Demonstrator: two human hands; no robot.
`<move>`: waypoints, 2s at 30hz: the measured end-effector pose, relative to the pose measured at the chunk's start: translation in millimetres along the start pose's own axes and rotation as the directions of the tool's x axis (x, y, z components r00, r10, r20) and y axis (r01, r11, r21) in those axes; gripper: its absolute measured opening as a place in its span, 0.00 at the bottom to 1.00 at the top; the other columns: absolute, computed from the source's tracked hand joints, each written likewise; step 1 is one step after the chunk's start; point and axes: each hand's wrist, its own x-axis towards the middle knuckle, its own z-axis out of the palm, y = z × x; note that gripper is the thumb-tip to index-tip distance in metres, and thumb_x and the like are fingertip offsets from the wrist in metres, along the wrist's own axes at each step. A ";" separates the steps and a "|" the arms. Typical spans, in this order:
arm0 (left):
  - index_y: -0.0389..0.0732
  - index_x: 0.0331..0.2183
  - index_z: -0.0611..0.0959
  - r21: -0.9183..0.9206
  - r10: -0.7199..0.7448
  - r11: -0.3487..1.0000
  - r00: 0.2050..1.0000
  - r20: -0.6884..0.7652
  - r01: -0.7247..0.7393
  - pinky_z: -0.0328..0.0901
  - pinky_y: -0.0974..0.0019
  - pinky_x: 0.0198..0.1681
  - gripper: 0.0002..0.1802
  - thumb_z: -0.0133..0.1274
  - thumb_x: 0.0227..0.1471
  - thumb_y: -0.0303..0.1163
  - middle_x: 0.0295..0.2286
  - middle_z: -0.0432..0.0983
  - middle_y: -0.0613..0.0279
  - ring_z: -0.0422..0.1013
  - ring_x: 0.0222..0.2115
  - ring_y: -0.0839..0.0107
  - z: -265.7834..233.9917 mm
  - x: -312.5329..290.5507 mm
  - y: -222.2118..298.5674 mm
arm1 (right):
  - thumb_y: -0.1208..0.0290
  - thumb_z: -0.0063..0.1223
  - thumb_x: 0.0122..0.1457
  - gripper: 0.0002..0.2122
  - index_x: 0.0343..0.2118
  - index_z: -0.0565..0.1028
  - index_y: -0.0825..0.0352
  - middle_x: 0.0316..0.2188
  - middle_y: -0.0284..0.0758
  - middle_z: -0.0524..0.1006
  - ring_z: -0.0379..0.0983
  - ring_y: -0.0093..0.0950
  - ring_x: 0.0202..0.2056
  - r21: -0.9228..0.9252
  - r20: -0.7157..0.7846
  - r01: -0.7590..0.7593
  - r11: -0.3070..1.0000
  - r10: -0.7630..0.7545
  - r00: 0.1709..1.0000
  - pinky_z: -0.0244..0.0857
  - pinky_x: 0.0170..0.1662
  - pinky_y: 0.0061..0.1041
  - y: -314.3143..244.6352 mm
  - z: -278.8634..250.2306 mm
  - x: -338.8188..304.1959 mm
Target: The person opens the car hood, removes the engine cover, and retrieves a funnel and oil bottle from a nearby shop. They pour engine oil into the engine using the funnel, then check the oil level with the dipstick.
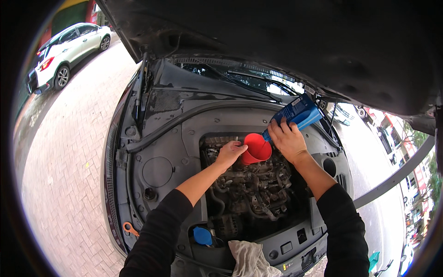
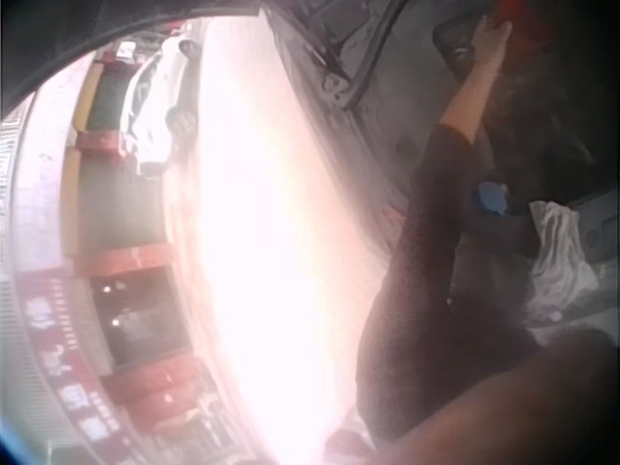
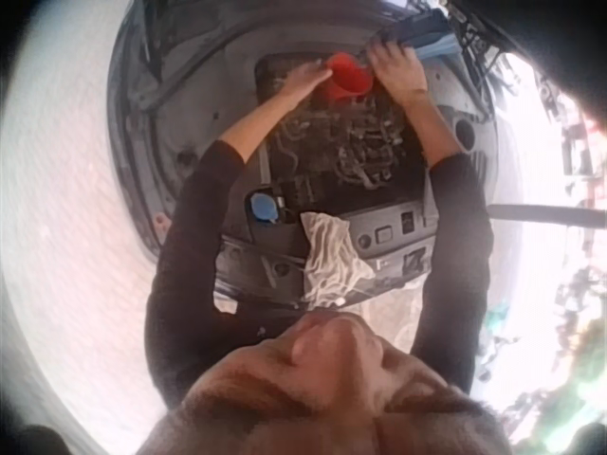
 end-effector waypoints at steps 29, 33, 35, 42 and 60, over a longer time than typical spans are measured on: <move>0.42 0.39 0.84 0.813 0.704 0.328 0.699 0.128 -0.480 0.58 0.52 0.51 0.11 0.59 0.49 0.26 0.39 0.77 0.62 0.69 0.50 0.60 -70.0 -89.0 22.0 | 0.65 0.48 0.60 0.21 0.56 0.71 0.65 0.55 0.38 0.73 0.68 0.35 0.56 0.167 0.168 0.080 0.983 -0.108 0.980 0.55 0.62 0.37 -68.9 2.0 7.5; 0.42 0.36 0.84 0.819 0.721 0.345 0.688 0.082 -0.458 0.58 0.53 0.50 0.09 0.59 0.49 0.27 0.36 0.78 0.63 0.69 0.48 0.62 -69.4 -89.0 22.1 | 0.66 0.48 0.60 0.21 0.56 0.73 0.65 0.54 0.38 0.74 0.67 0.35 0.57 0.195 0.152 0.112 0.974 -0.143 0.978 0.53 0.64 0.39 -75.1 4.6 4.2; 0.42 0.36 0.84 0.814 0.734 0.332 0.673 0.096 -0.477 0.58 0.53 0.50 0.09 0.59 0.49 0.26 0.36 0.78 0.63 0.69 0.48 0.62 -69.0 -89.2 21.9 | 0.66 0.48 0.59 0.21 0.56 0.73 0.64 0.53 0.38 0.74 0.66 0.36 0.58 0.234 0.128 0.106 0.966 -0.139 0.982 0.52 0.65 0.41 -78.1 5.9 3.1; 0.41 0.37 0.84 0.829 0.752 0.306 0.653 0.091 -0.468 0.58 0.53 0.50 0.10 0.59 0.48 0.25 0.37 0.78 0.61 0.70 0.48 0.61 -68.9 -88.8 22.1 | 0.66 0.48 0.61 0.23 0.60 0.70 0.63 0.55 0.38 0.72 0.62 0.37 0.62 0.196 0.171 0.092 0.976 -0.127 0.977 0.47 0.68 0.44 -76.3 4.2 6.7; 0.42 0.37 0.84 0.829 0.767 0.285 0.633 0.104 -0.482 0.59 0.53 0.50 0.11 0.59 0.48 0.23 0.36 0.78 0.62 0.71 0.48 0.61 -69.3 -87.6 19.3 | 0.68 0.49 0.60 0.22 0.58 0.72 0.60 0.55 0.34 0.74 0.65 0.35 0.61 0.222 0.135 0.014 0.975 -0.045 0.990 0.52 0.64 0.48 -57.5 21.3 -5.8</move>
